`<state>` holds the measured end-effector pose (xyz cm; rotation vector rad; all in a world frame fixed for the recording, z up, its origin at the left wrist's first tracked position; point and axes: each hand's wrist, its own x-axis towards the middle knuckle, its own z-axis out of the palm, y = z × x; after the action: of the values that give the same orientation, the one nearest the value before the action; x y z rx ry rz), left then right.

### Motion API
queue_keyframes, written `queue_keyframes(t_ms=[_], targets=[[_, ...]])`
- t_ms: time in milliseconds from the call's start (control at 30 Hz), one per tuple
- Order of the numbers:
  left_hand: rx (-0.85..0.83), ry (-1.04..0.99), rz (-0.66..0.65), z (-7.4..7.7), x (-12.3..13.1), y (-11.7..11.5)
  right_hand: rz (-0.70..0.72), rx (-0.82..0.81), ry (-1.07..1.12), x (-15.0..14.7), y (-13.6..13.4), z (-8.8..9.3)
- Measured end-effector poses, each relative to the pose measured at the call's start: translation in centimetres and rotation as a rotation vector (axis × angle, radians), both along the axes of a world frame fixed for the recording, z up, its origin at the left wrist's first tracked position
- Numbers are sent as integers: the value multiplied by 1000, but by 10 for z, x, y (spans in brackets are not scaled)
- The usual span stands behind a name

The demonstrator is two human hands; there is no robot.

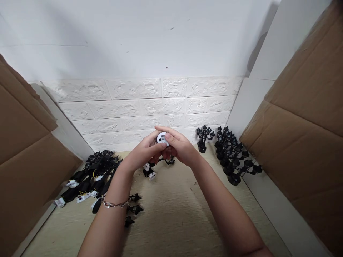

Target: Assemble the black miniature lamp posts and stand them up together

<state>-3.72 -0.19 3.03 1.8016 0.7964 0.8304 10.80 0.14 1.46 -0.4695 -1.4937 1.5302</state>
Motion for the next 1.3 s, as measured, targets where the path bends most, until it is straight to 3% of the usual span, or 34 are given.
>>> queue_keyframes(t_ms=[233,433,500,600,700,767,1033,1300], targets=[[0,53,19,3,1,-5,-34,85,-59,4,4,-5],[81,38,-122,-1,7,-4,51,61,-136,23,7,4],[153,61,-159,-2,8,-4,-57,65,-134,26,8,6],[224,185,-139,-1,10,-8,-381,119,-143,30,12,7],[210,337,-80,1,12,-13,-684,164,-177,34,19,5],[191,388,-71,2,13,-15,-780,170,-195,37,23,3],[229,675,-34,-9,18,-9,-822,103,-368,42,31,-2],[221,824,62,-20,17,-6,-823,141,-328,47,19,8]])
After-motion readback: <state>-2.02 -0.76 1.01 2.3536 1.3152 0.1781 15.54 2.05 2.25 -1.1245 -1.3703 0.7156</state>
